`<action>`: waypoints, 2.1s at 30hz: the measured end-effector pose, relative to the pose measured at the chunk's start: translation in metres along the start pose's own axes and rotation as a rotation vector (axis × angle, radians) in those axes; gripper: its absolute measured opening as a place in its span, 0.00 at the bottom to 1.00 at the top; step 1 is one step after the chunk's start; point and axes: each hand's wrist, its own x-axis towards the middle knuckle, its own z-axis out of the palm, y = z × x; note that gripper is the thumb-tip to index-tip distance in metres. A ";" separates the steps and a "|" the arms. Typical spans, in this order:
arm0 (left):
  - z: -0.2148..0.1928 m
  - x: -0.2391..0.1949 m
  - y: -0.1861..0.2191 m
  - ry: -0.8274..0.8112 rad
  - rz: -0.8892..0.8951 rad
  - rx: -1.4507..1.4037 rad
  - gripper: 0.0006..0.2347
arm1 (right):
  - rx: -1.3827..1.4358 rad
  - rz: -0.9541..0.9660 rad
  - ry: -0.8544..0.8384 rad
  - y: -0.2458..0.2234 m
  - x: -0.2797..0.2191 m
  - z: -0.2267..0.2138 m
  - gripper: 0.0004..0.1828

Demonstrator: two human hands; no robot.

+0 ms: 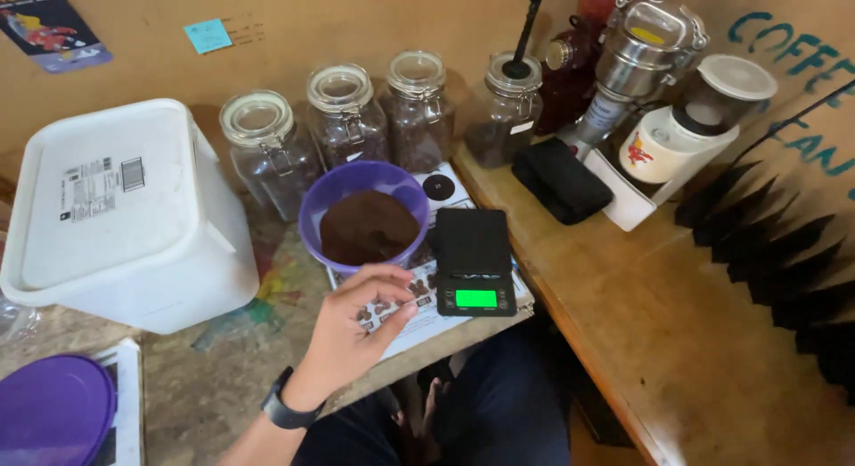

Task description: Filling small pouches with ground coffee using a spoon and weighing them on a digital scale for precision.

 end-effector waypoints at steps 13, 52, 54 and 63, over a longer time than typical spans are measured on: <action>-0.053 0.063 0.030 0.215 0.130 0.083 0.03 | 0.236 -0.312 -0.395 -0.203 0.066 0.121 0.22; -0.090 0.089 0.021 0.029 0.117 0.217 0.07 | 0.470 -0.570 0.131 -0.269 0.136 0.173 0.11; -0.098 0.089 0.022 0.049 0.104 0.222 0.07 | 0.547 -0.498 0.021 -0.291 0.124 0.139 0.11; -0.111 0.094 0.005 0.058 0.090 0.174 0.10 | 0.801 -0.472 -0.400 -0.382 0.065 0.074 0.08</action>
